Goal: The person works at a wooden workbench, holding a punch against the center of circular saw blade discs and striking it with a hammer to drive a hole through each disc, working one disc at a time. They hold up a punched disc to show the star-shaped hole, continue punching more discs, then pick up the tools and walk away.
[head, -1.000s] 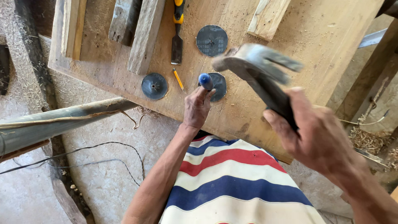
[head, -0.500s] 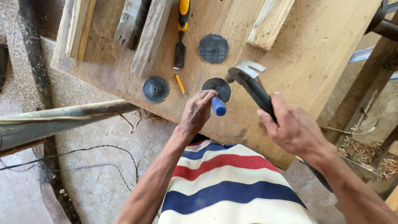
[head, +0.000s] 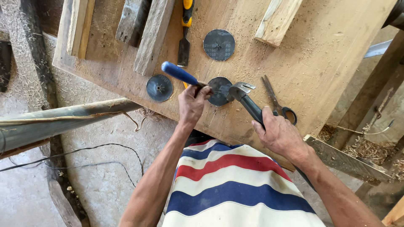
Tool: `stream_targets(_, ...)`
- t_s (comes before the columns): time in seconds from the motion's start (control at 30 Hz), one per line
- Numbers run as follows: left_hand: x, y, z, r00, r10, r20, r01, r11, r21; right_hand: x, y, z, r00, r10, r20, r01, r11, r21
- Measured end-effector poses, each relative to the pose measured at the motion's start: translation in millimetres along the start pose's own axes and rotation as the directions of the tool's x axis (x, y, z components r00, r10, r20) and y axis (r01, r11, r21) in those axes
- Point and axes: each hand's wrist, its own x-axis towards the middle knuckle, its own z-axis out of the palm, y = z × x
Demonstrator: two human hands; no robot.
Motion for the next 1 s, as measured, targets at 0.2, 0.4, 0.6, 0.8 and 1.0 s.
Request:
stream_targets(0.2, -16.3, 13.5, 10.2, 0.996, 0.089, 0.015, -0.090, 0.971, 0.222, 4.4, 1.9, -6.3, 0.997, 0.025, 0.070, -0.026, 1.000, 0.011)
stream_targets(0.4, -18.3, 28.0, 12.3, 0.987, 0.158, 0.042, -0.163, 0.930, 0.331, 3.9, -1.3, -10.0, 0.995, 0.043, 0.091, -0.045, 0.999, 0.014)
stream_targets(0.6, -21.7, 32.9, 14.9, 0.981, 0.185, 0.054, -0.191, 0.899, 0.395, 3.4, -0.4, -8.9, 0.988, 0.070, 0.135, -0.073, 0.997, 0.015)
stream_targets(0.8, -23.8, 37.8, 16.7, 0.978, 0.199, 0.053, -0.204, 0.896, 0.394, 2.8, -5.6, -14.4, 0.980, 0.102, 0.170, -0.109, 0.994, 0.031)
stream_targets(1.0, -26.0, 29.6, 18.5, 0.968, 0.246, 0.044, -0.239, 0.862, 0.448, 3.9, 4.6, -5.8, 0.987, 0.078, 0.139, -0.086, 0.995, 0.053)
